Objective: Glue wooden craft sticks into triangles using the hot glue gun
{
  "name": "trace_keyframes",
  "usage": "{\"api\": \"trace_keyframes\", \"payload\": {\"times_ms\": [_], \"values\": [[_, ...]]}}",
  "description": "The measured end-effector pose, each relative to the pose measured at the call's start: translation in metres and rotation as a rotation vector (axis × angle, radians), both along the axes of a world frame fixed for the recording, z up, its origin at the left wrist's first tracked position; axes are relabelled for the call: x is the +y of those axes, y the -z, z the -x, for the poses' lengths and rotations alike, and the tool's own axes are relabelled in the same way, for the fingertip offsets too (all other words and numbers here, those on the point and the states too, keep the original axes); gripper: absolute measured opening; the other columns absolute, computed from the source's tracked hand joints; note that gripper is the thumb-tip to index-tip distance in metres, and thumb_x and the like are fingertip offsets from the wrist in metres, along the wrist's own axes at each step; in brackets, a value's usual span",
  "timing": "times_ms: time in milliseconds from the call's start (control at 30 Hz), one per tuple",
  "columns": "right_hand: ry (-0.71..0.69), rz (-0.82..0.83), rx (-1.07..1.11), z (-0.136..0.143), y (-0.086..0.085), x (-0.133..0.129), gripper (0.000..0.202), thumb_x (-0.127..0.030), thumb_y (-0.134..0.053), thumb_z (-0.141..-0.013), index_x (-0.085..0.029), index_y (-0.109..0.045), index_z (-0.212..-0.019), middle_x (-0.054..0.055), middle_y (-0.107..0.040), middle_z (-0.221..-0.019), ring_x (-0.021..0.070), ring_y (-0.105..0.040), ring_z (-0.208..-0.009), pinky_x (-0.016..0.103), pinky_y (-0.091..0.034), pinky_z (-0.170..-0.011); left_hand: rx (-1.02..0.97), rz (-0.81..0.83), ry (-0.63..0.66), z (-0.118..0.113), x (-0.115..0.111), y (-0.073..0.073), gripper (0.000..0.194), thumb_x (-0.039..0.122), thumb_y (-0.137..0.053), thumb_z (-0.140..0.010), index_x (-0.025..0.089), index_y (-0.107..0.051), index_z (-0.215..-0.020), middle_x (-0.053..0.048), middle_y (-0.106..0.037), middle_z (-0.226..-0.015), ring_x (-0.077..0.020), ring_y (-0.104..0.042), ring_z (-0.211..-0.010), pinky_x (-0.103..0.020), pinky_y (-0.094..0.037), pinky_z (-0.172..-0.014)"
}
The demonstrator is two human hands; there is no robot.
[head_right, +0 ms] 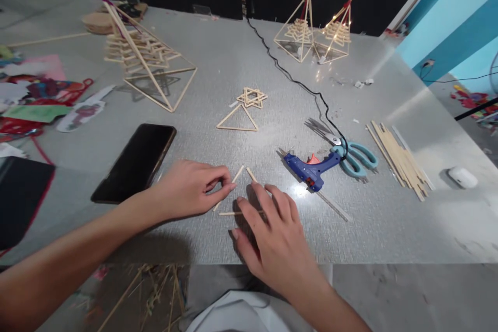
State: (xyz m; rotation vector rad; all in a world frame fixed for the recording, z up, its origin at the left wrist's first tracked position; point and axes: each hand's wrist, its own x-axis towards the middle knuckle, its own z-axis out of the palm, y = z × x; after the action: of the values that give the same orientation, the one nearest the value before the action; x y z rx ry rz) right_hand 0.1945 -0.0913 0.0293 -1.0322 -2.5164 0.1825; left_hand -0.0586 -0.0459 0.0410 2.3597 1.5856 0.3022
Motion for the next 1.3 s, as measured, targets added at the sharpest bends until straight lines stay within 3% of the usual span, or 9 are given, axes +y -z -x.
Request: {"api": "trace_keyframes", "payload": {"times_ms": [200,567,967,1300], "values": [[-0.011,0.051,-0.058,-0.0022,0.0024,-0.0002,0.049,-0.039,-0.056,-0.111,-0.018,-0.054,-0.155,0.016,-0.054,-0.167,0.0382,-0.046,-0.147,0.061,-0.049,-0.115,0.024,-0.033,0.037,-0.001,-0.0015,0.0026,0.026,0.039,-0.061,-0.104,0.023,-0.072,-0.087,0.0,-0.074,-0.07,-0.0188,-0.067,-0.065,-0.03,-0.032,-0.06],[0.015,0.047,-0.06,-0.0008,0.0044,-0.0003,0.051,-0.041,-0.056,-0.11,-0.016,-0.055,-0.154,0.016,-0.056,-0.166,0.0383,-0.046,-0.149,0.059,-0.05,-0.115,-0.027,-0.068,0.078,-0.0011,-0.0021,0.0068,0.026,0.038,-0.059,-0.104,0.023,-0.069,-0.086,0.001,-0.072,-0.07,-0.018,-0.066,-0.065,-0.03,-0.036,-0.06],[0.01,0.054,-0.067,-0.0014,0.0058,-0.0002,0.053,-0.043,-0.056,-0.11,-0.014,-0.053,-0.155,0.018,-0.054,-0.166,0.0392,-0.045,-0.15,0.062,-0.05,-0.116,-0.01,-0.041,0.067,-0.0014,-0.0011,0.0083,0.028,0.042,-0.06,-0.107,0.023,-0.071,-0.089,0.0,-0.075,-0.075,-0.0185,-0.067,-0.068,-0.03,-0.035,-0.062],[0.014,0.038,-0.073,-0.0009,0.0063,0.0005,0.049,-0.043,-0.054,-0.112,-0.015,-0.056,-0.152,0.017,-0.054,-0.166,0.0373,-0.043,-0.15,0.057,-0.049,-0.117,-0.028,-0.03,0.044,-0.003,-0.002,0.0095,0.026,0.041,-0.061,-0.106,0.023,-0.071,-0.089,0.002,-0.072,-0.073,-0.0174,-0.065,-0.068,-0.03,-0.033,-0.064]]}}
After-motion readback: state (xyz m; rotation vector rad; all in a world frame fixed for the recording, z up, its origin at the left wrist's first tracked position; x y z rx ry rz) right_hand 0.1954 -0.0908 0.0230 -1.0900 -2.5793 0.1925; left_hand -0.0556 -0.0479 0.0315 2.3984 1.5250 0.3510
